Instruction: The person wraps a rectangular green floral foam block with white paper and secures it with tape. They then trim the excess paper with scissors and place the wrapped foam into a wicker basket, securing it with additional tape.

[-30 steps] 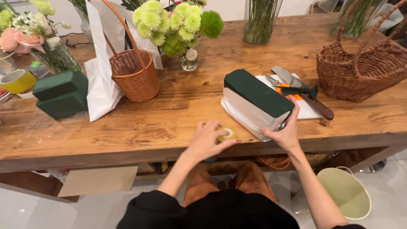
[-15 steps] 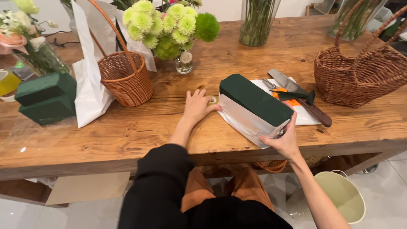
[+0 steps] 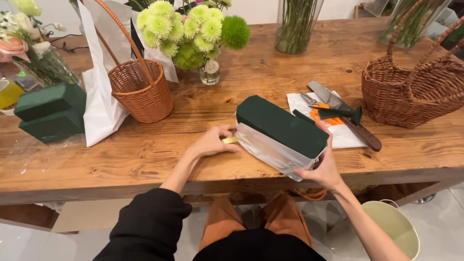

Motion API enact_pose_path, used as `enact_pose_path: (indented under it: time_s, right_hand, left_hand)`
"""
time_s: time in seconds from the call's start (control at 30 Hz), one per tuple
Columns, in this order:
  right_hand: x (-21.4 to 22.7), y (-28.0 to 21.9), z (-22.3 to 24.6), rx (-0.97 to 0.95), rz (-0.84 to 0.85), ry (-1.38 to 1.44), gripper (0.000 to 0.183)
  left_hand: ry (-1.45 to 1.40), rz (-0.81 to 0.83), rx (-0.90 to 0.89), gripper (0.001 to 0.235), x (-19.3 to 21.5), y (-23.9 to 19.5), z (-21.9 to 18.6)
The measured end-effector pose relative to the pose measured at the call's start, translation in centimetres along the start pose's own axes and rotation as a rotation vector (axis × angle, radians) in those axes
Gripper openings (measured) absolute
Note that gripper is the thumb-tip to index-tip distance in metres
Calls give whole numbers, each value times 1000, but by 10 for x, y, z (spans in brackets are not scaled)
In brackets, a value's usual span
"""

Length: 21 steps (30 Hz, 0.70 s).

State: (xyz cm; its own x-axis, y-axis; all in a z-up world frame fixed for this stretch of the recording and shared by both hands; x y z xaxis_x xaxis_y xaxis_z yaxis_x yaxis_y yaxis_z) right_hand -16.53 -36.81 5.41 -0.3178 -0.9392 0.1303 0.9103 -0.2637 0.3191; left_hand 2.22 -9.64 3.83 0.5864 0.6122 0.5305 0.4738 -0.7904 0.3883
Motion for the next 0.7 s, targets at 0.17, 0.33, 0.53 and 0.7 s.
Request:
enact_pose_path:
  time_s: [0.17,0.33,0.53,0.7]
  right_hand:
    - [10,10,-5,-39,74,-34,152]
    - [-6,-34,23,-128,-75,-148,154]
    - [-21,-34,62,-261,-124,-231,142]
    - [-16,21,65,-276,171,-384,151]
  left_hand:
    - [-256,-88,72,30,1,12,1]
    - [-428,-136,135,22,-3,15,30]
    - [-454,-183,127,20,12,-6,-39]
    - [-425,-344,182,27,15,-54,-24]
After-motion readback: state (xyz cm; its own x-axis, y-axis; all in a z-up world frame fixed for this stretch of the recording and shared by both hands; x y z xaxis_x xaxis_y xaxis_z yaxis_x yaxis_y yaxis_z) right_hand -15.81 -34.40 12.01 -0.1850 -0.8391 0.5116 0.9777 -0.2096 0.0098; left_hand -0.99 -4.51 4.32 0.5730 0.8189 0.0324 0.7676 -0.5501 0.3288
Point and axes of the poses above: each hand's wrist, its own y-axis towards the middle knuckle, its own x-axis out of the back of the hand, z = x × y, the point moved 4 cm from there along y, towards the middle knuckle, and after that the axes turned 10 degrees about -x, right-handed, at the moved point
